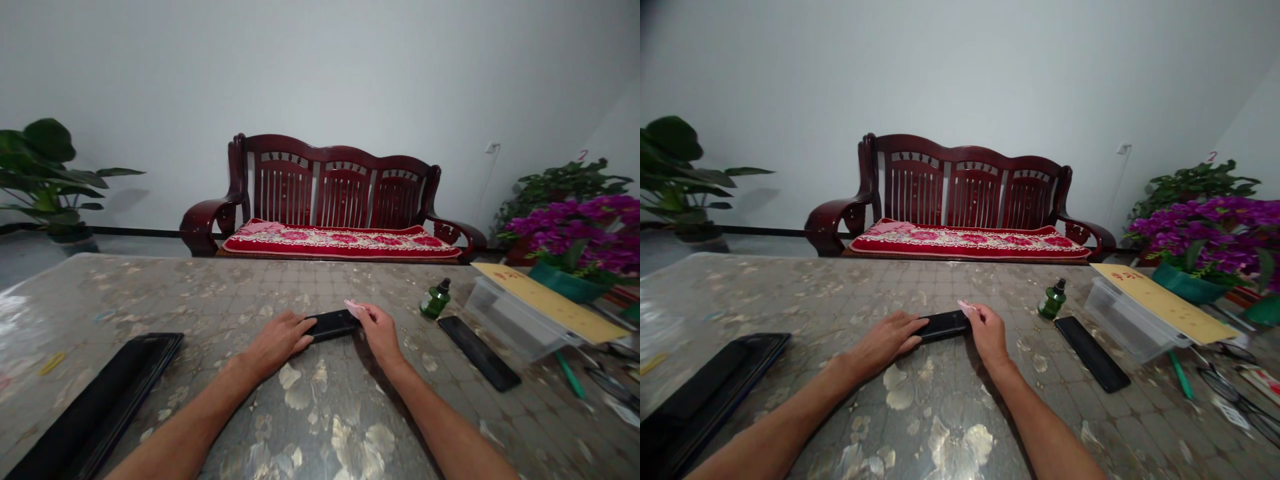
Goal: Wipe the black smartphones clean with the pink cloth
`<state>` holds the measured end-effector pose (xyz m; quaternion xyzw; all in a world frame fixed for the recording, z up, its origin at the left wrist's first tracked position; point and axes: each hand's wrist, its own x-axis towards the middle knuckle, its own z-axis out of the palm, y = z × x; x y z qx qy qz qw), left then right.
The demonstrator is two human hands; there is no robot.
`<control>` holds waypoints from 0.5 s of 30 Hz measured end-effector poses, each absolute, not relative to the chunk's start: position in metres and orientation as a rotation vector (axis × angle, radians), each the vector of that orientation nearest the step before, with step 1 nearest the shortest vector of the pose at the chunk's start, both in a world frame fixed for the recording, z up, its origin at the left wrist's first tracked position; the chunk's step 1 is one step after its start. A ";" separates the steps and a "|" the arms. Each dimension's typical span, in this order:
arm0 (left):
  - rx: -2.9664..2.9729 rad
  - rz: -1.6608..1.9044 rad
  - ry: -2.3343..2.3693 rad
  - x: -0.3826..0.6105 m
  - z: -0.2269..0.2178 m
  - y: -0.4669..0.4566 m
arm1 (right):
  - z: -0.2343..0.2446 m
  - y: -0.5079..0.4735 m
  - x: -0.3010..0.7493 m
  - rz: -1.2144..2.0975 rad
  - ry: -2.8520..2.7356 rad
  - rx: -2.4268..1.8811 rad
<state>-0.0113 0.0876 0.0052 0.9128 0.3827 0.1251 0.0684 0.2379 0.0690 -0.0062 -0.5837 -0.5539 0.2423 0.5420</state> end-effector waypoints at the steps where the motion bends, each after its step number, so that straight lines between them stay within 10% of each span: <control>1: 2.753 0.361 1.163 -0.011 0.007 0.087 | -0.004 0.070 0.238 0.591 -1.285 -1.378; 15: 3.028 0.795 1.079 -0.016 -0.010 0.089 | 0.011 0.070 0.238 0.594 -1.318 -1.400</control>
